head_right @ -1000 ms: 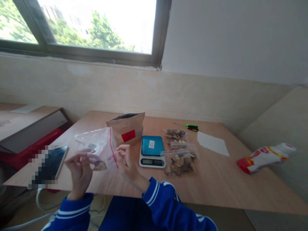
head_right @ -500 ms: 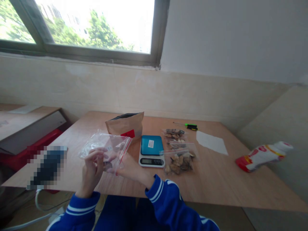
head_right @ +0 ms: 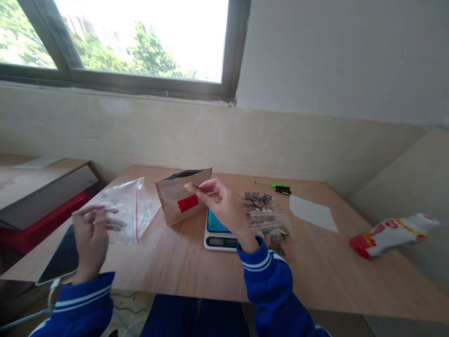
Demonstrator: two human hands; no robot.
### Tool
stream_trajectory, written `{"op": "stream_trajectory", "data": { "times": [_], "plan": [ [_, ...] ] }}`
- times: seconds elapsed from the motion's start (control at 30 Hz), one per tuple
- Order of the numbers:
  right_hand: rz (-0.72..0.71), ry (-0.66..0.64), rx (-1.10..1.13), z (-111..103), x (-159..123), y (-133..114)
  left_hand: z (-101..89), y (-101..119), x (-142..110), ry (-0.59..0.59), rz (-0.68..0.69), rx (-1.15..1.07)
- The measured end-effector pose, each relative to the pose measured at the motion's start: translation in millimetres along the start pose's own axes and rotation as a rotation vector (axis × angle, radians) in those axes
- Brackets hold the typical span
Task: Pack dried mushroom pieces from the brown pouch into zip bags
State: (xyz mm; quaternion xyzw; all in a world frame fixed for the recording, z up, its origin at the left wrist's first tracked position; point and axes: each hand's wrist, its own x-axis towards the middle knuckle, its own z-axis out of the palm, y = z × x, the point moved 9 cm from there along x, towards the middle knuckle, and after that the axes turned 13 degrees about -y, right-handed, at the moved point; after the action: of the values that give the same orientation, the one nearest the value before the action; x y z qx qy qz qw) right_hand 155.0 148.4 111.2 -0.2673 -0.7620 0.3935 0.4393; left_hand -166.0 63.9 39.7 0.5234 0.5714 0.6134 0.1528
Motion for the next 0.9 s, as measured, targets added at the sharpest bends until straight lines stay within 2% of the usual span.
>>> {"op": "stream_trajectory", "data": {
  "times": [0.07, 0.13, 0.17, 0.23, 0.3, 0.33, 0.4, 0.5, 0.53, 0.63, 0.73, 0.77, 0.83, 0.9],
  "plan": [
    [-0.063, 0.055, -0.101, -19, 20, -14, 5.3, -25, 23, -0.132, -0.064, 0.137],
    [-0.107, 0.059, -0.214, -26, 40, -24, 18.1, -42, 40, -0.274, -0.046, 0.411],
    [-0.126, 0.042, -0.271, -25, 50, -28, 22.5, -50, 44, -0.3, -0.044, 0.463],
    [-0.156, -0.034, -0.372, -16, 67, -30, 25.3, -56, 46, -0.24, -0.035, 0.624],
    [-0.175, -0.147, -0.472, -1, 79, -26, 33.2, -53, 39, -0.201, -0.007, 0.748],
    [-0.176, -0.203, -0.527, 8, 82, -22, 41.4, -52, 33, -0.227, 0.012, 0.785],
    [-0.161, -0.28, -0.636, 21, 86, -13, 63.3, -58, 19, -0.368, 0.008, 0.802],
    [-0.123, -0.305, -0.73, 29, 81, -6, 92.4, -90, -3, -0.618, -0.148, 0.783],
    [-0.117, -0.292, -0.732, 27, 76, -7, 98.1, -100, -9, -0.657, -0.185, 0.77],
    [-0.085, -0.198, -0.692, 3, 48, -9, 105.8, -113, -15, -0.672, -0.209, 0.694],
    [0.083, -0.078, -0.712, -35, -5, 14, 101.7, -105, -13, -0.622, -0.211, 0.66],
    [0.188, -0.036, -0.759, -47, -28, 29, 98.1, -96, -12, -0.58, -0.202, 0.659],
    [0.494, 0.026, -0.865, -67, -82, 68, 86.9, -63, -13, -0.41, -0.117, 0.626],
    [0.795, 0.031, -0.919, -74, -138, 105, 76.7, -29, -24, -0.231, -0.062, 0.539]
  ]
}}
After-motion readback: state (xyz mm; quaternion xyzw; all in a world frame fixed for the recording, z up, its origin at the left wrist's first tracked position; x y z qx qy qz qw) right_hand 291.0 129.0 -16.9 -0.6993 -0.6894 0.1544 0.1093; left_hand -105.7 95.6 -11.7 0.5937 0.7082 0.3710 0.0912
